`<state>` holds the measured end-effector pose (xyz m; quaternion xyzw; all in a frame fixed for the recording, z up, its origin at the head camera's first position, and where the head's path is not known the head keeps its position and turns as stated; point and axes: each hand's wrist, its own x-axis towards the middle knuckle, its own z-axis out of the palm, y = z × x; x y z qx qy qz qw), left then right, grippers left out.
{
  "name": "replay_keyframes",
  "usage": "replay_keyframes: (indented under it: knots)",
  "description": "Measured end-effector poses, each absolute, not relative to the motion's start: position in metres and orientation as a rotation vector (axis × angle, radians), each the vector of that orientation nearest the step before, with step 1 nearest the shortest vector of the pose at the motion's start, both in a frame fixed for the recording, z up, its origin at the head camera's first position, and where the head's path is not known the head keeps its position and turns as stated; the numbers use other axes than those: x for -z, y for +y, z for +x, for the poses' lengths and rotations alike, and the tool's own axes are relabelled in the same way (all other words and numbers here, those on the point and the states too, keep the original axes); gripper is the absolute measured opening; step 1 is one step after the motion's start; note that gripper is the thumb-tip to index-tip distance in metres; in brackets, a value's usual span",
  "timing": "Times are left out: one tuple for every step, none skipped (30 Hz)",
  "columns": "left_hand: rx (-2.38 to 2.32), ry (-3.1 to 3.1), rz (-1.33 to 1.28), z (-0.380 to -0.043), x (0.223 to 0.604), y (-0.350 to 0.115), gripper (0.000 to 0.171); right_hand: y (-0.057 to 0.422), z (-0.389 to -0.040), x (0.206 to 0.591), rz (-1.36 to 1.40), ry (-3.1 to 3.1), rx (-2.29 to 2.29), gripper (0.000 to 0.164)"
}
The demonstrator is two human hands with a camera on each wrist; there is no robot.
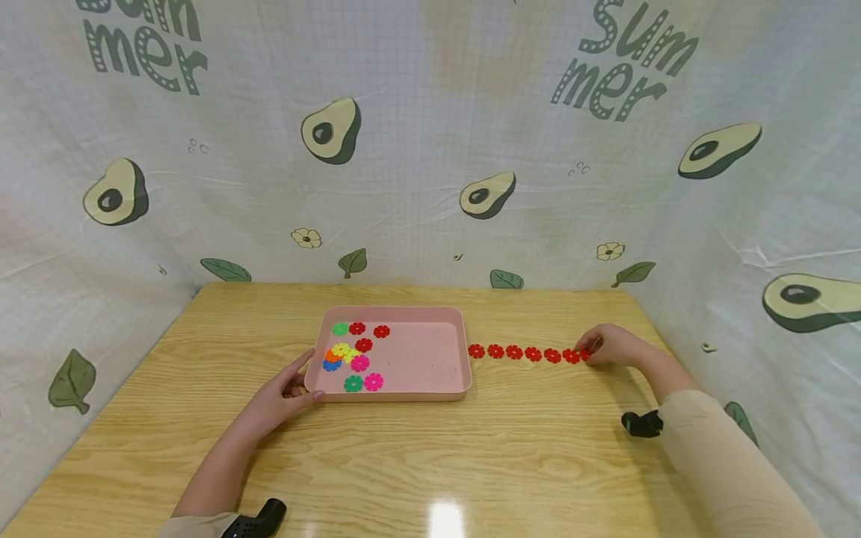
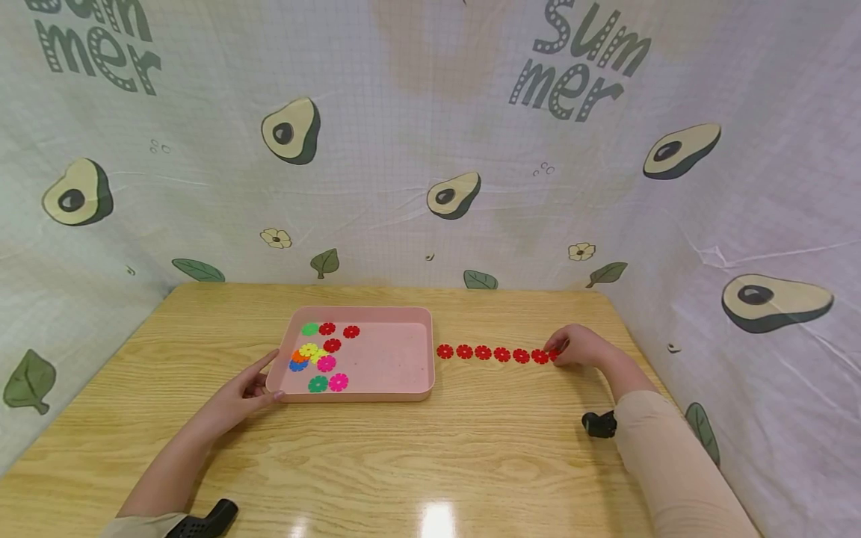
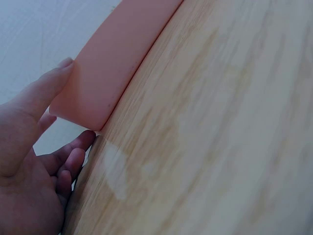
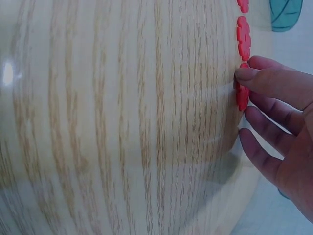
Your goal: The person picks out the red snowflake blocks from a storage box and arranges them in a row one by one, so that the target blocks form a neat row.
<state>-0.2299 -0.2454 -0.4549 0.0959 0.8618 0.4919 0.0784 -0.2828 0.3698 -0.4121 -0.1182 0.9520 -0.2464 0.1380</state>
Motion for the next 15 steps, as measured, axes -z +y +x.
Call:
replay_keyframes:
  knots:
    - [-1.473, 2.579, 0.288, -0.23, 0.456, -0.246, 0.078, 0.37, -0.283, 0.412, -0.345, 2.756, 0.712, 0.022]
    - [-1.475, 2.578, 0.288, -0.231, 0.456, -0.246, 0.077, 0.37, -0.283, 0.412, -0.347, 2.759, 0.712, 0.021]
    - [-1.476, 2.577, 0.289, -0.231, 0.457, -0.246, 0.077, 0.371, -0.283, 0.413, -0.351, 2.761, 0.712, 0.021]
    - [-1.479, 2.577, 0.291, -0.231, 0.457, -0.246, 0.077, 0.371, -0.282, 0.413, -0.344, 2.763, 0.715, 0.021]
    - [-1.48, 2.576, 0.291, -0.231, 0.457, -0.246, 0.077, 0.371, -0.282, 0.413, -0.344, 2.763, 0.717, 0.021]
    - [-1.481, 2.575, 0.292, -0.231, 0.457, -0.246, 0.077, 0.371, -0.283, 0.413, -0.343, 2.763, 0.718, 0.021]
    - [-1.48, 2.574, 0.294, -0.23, 0.457, -0.246, 0.077, 0.371, -0.283, 0.413, -0.352, 2.759, 0.717, 0.021]
    - [-1.478, 2.575, 0.296, -0.23, 0.456, -0.246, 0.078, 0.371, -0.283, 0.412, -0.343, 2.76, 0.718, 0.021]
    - [-1.475, 2.576, 0.298, -0.23, 0.455, -0.246, 0.078, 0.37, -0.283, 0.412, -0.333, 2.76, 0.719, 0.021]
    - [-1.475, 2.575, 0.301, -0.229, 0.455, -0.245, 0.078, 0.369, -0.284, 0.411, -0.322, 2.763, 0.719, 0.021]
    - [-1.475, 2.574, 0.305, -0.229, 0.454, -0.245, 0.078, 0.368, -0.284, 0.41, -0.321, 2.765, 0.715, 0.021]
    - [-1.477, 2.574, 0.302, -0.228, 0.454, -0.245, 0.078, 0.366, -0.285, 0.409, -0.318, 2.771, 0.708, 0.021]
    - [-1.478, 2.575, 0.301, -0.228, 0.454, -0.245, 0.079, 0.363, -0.285, 0.407, -0.314, 2.773, 0.708, 0.021]
    - [-1.479, 2.576, 0.298, -0.228, 0.453, -0.245, 0.079, 0.36, -0.286, 0.406, -0.303, 2.779, 0.708, 0.021]
    - [-1.478, 2.577, 0.299, -0.228, 0.454, -0.245, 0.079, 0.357, -0.287, 0.404, -0.303, 2.783, 0.707, 0.021]
